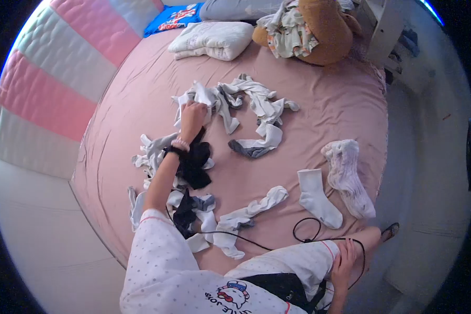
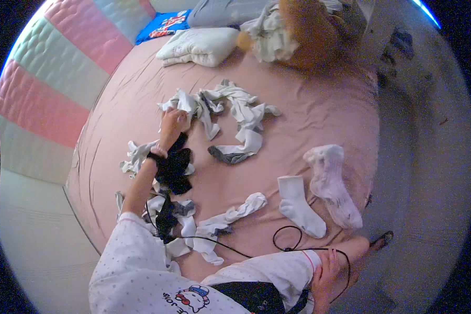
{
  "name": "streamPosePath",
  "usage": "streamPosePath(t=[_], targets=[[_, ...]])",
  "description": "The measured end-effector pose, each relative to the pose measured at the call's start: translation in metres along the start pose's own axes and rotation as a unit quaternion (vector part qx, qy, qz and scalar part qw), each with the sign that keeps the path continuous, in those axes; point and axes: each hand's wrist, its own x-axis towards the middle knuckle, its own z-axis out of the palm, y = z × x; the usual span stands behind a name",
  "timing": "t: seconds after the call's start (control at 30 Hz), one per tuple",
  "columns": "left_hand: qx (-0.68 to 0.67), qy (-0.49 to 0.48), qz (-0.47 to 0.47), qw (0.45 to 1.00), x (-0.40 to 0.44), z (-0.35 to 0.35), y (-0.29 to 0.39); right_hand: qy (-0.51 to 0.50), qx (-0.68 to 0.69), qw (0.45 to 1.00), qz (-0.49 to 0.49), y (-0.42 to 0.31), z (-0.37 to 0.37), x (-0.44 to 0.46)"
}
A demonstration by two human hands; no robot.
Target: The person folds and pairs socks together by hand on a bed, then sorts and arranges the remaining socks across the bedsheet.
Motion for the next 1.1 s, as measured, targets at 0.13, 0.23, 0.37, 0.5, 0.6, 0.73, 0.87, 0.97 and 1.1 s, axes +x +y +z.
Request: streamPosePath(t=[0.13,0.23,0.37,0.5,0.6,0.73,0.87,0.97,1.1], targets=[[-0.424,-0.082,-0.224,0.874,-0.068,-0.056,0.038,0.057,-0.019,0.998,0.006,-0.008,0.01,0.005],[-0.506,-0.13,-0.285,0.803,-0.122,-0.089,0.086,0.022,-0.032,0.999,-0.021,-0.03,-0.001,0.022],[-0.481,-0.193,-0.269,0.812,-0.169,-0.082,0.142,-0.014,0.174,0.98,-0.098,-0.073,-0.007,0.061],[-0.457,-0.198,-0.212,0.841,-0.161,-0.088,0.221,-0.068,0.268,0.948,-0.16,-0.144,-0.012,0.079],[-0.405,-0.249,-0.168,0.864,-0.15,-0.095,0.27,-0.095,0.388,0.906,-0.141,-0.168,0.002,0.076],[-0.426,-0.218,-0.103,0.872,-0.158,-0.091,0.297,0.014,0.401,0.915,-0.05,-0.157,0.019,0.065],[-0.417,-0.276,-0.104,0.86,-0.17,-0.079,0.298,-0.021,0.577,0.815,0.054,-0.117,0.034,0.06],[-0.547,-0.289,-0.201,0.76,-0.181,-0.048,0.294,-0.109,0.793,0.586,0.127,-0.107,0.044,0.059],[-0.757,-0.315,-0.406,0.405,-0.185,-0.023,0.279,-0.149,0.853,0.475,0.159,-0.104,0.043,0.07]])
